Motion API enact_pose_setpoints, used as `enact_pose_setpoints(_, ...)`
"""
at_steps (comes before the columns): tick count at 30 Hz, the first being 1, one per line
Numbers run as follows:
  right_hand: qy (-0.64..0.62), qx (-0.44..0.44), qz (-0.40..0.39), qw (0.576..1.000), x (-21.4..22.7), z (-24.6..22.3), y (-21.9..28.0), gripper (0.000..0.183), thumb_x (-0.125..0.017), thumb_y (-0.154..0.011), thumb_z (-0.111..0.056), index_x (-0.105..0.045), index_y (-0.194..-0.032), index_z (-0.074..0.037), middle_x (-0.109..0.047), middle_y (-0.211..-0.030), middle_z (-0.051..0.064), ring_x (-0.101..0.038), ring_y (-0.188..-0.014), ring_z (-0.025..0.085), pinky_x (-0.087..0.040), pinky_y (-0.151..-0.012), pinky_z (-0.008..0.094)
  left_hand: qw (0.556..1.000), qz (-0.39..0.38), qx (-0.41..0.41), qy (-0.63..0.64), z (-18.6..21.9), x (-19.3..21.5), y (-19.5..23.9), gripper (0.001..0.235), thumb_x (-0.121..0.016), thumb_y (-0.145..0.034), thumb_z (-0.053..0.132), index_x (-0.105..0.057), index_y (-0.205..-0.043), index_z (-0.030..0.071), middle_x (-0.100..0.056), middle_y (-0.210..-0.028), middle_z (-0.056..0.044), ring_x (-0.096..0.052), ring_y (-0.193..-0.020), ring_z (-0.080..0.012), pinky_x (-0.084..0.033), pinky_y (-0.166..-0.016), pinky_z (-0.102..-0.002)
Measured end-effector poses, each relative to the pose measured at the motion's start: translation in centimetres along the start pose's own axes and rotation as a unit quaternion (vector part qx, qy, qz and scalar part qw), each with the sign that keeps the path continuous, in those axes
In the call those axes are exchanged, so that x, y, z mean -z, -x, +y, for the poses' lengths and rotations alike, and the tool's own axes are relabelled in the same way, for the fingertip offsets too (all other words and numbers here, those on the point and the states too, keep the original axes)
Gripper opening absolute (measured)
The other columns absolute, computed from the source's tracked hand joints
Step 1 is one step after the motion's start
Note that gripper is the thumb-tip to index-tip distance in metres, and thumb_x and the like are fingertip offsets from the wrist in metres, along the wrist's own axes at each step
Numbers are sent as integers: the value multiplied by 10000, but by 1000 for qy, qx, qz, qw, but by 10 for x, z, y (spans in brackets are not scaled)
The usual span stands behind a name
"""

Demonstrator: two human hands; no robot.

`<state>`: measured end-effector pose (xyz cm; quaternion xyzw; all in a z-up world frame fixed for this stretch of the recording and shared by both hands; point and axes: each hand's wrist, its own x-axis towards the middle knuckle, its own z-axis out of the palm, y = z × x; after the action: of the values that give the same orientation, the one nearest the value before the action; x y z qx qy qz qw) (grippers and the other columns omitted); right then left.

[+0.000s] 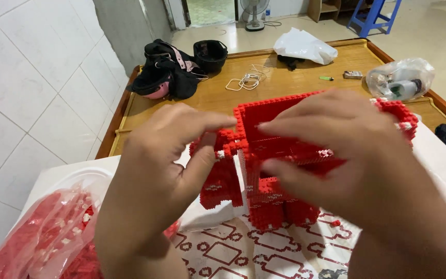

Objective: The person assembles a red plastic brick model, following a printed instruction sheet. They attach small red bricks to a larger red structure and then place individual bricks onto the instruction diagram.

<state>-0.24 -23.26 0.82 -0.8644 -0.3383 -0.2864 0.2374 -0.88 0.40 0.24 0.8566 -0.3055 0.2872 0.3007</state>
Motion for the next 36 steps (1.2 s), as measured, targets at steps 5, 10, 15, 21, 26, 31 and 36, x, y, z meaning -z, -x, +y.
enact_pose_setpoints(5, -4, 32, -8, 999, -23, -17, -9, 263, -766, -845, -202, -803, -1080, -89, -780, -971, 34, -685, -877, 225, -488, -857, 433, 999, -17, 6, -33, 3, 1, 9, 297, -614, -949, 89, -769, -1202, 110, -601, -868, -75, -587, -821, -232, -456, -713, -361)
enact_pose_setpoints(10, 1, -60, -14, 998, -27, -12, -7, 263, -808, -781, -282, -825, -1008, -149, -811, -933, -12, -720, -876, 177, -519, -866, 384, 993, -12, -28, -110, 5, -7, 13, 241, -624, -940, 172, -798, -1107, 160, -559, -837, -54, -535, -821, -290, -404, -885, -505)
enact_pose_setpoints(15, 31, -73, 13, 997, -30, -21, -5, 230, -825, -748, -276, -829, -958, -183, -802, -887, -34, -704, -846, 166, -451, -894, 414, 992, -3, -35, -120, 5, -11, 11, 255, -608, -901, 122, -807, -1051, 171, -576, -837, -49, -561, -818, -278, -372, -976, -551)
enact_pose_setpoints(21, 127, -71, 63, 987, -40, -34, 2, 159, -820, -815, -290, -773, -848, -142, -765, -856, -16, -670, -807, 210, -424, -926, 481, 990, 7, -19, -141, 13, -12, 10, 181, -626, -918, 180, -801, -964, 181, -594, -826, -41, -591, -808, -251, -342, -1060, -664)
enact_pose_setpoints(26, 192, -109, 72, 973, -46, -53, 3, 160, -757, -888, -290, -752, -793, -162, -727, -797, -37, -645, -772, 219, -398, -986, 491, 987, 26, -23, -155, 12, -12, 11, 160, -628, -916, 206, -787, -931, 200, -569, -795, -40, -567, -810, -281, -339, -1069, -647)
enact_pose_setpoints(31, 267, -204, -57, 940, -39, -56, -19, 247, -641, -865, -348, -739, -701, -192, -717, -723, -38, -653, -745, 247, -419, -917, 472, 990, 29, -6, -140, 1, -16, 8, 210, -600, -900, 219, -808, -869, 207, -610, -796, -51, -589, -827, -304, -341, -1069, -664)
enact_pose_setpoints(36, 189, -404, -255, 858, -7, -75, -74, 353, -694, -857, -341, -683, -600, -100, -647, -583, 45, -546, -618, 191, -380, -566, 364, 994, 25, -7, -108, -1, -15, 8, 242, -542, -879, 152, -741, -740, 148, -591, -764, -53, -561, -773, -282, -368, -1028, -594)
